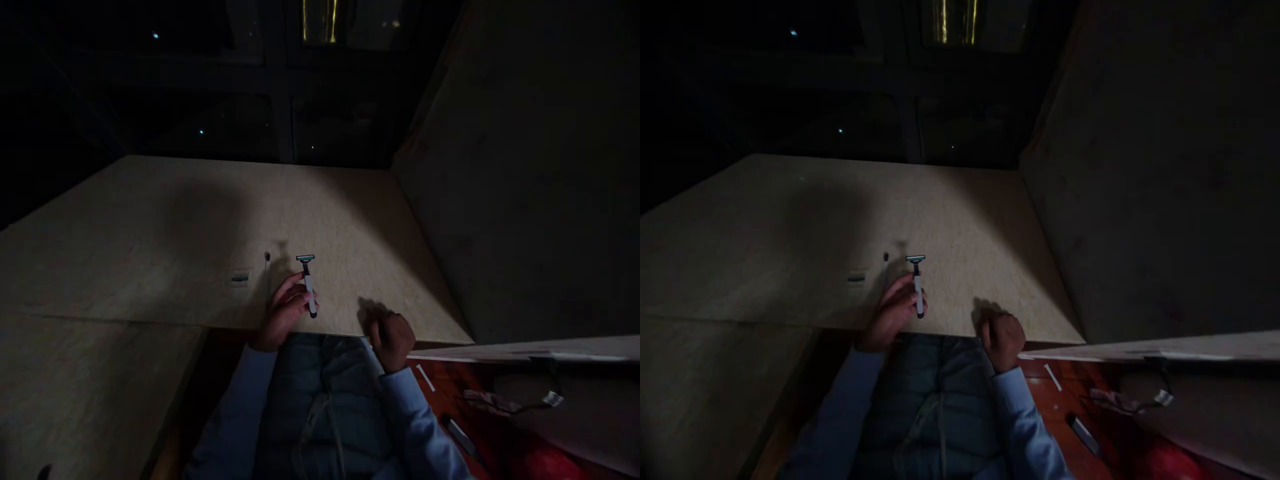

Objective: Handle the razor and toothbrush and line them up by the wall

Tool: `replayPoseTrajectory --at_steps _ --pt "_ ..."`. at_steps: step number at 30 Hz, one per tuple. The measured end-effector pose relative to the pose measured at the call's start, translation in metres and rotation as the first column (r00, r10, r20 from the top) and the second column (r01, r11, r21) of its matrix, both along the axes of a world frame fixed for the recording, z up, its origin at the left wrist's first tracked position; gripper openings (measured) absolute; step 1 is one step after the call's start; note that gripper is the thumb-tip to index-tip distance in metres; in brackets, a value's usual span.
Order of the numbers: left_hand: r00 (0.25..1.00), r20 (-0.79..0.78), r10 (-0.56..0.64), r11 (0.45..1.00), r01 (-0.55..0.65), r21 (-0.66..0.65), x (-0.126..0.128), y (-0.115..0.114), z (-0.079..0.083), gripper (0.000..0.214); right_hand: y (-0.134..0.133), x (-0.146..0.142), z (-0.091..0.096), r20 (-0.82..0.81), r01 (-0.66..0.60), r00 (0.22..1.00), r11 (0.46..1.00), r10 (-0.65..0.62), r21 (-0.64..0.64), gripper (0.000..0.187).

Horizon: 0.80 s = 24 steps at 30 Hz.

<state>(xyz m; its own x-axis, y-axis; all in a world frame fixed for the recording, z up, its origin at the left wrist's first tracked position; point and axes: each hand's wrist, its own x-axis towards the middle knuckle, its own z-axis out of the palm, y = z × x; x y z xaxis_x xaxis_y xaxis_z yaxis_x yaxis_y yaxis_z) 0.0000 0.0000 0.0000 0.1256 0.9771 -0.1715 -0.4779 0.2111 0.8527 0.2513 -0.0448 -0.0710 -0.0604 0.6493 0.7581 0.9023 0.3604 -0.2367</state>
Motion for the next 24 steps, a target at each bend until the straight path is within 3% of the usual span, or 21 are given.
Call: replayPoseTrajectory --at_steps 4,11,18,24 --pt "0.963 0.171 -0.207 0.977 0.212 -0.009 0.031 0.014 -0.002 0.049 -0.001 -0.001 0.000 -0.020 0.006 1.000 1.000 -0.006 -0.015 0.012" --pt "0.947 0.238 -0.213 0.972 0.230 -0.042 0.057 0.039 -0.008 0.028 -0.001 -0.002 -0.001 -0.028 -0.005 1.000 1.000 0.004 -0.029 0.014" --pt "0.970 0.056 -0.235 0.971 0.237 -0.042 0.060 0.041 -0.014 0.028 -0.001 -0.004 0.000 -0.036 -0.003 0.999 1.000 0.002 -0.017 0.013" --pt "0.941 -0.140 -0.308 0.949 0.314 0.024 0.069 0.036 -0.015 0.033 -0.001 -0.004 0.001 -0.054 0.005 0.999 0.998 -0.009 -0.068 0.015"
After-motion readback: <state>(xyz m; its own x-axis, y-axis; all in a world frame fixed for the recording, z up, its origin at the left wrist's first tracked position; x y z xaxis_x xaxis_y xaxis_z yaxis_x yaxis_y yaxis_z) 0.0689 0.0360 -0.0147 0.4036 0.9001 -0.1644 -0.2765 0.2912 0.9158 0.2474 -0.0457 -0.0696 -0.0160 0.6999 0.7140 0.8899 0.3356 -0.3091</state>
